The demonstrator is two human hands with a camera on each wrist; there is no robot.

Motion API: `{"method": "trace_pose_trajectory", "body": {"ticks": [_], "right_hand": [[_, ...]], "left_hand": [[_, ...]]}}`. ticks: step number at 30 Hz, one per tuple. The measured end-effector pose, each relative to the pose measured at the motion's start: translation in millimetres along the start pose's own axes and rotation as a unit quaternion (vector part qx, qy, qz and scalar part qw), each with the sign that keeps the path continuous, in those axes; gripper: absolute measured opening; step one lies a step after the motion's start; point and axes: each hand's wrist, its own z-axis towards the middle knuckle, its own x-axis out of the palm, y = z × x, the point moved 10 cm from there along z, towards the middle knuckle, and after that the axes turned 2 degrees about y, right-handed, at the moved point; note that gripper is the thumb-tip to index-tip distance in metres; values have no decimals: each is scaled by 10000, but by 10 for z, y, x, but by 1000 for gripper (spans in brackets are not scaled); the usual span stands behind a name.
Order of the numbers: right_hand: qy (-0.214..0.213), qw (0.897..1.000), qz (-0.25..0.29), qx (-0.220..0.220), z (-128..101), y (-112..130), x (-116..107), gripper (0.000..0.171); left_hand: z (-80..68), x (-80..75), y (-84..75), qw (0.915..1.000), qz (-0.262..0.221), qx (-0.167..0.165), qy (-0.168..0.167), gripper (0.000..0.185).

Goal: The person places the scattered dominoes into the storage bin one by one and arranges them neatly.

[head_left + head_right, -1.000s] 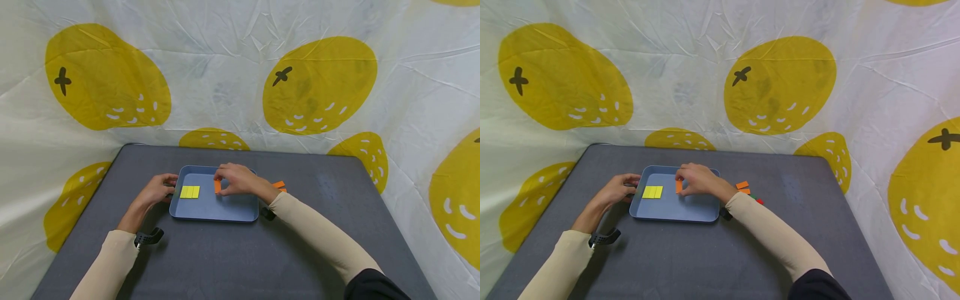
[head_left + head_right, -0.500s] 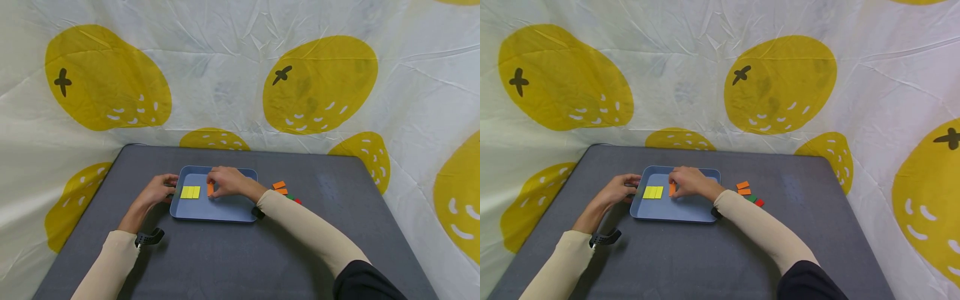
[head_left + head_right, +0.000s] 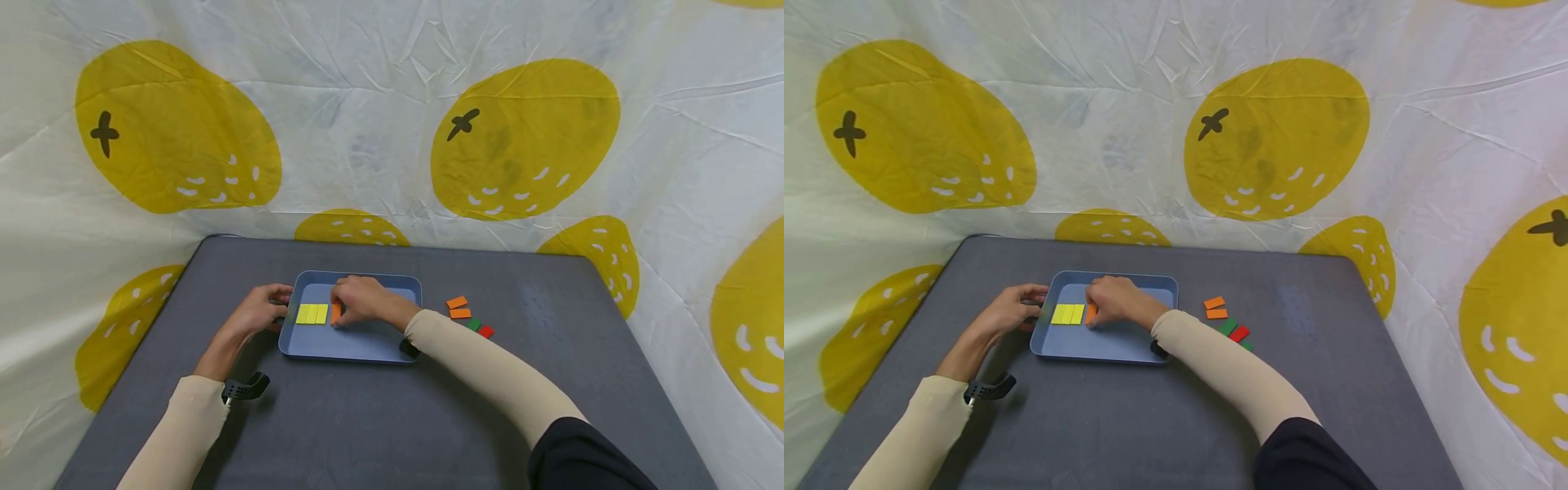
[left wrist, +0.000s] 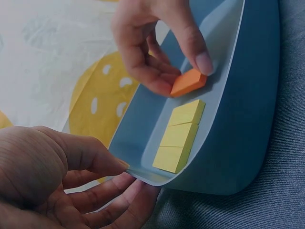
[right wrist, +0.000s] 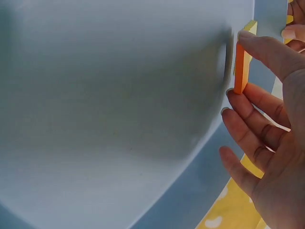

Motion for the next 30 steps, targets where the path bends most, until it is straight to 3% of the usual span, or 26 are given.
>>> {"method": "trace_pose_trajectory", "body": {"ticks": [18, 30], "right_hand": [[35, 9999, -63, 143, 113, 29, 56, 43], [-180, 9992, 205, 275, -59, 1, -99, 54]], "left_hand": [[-2, -9, -28, 10000, 23, -16, 69, 53], [-16, -8, -27, 10000, 30, 2, 60, 53]]}}
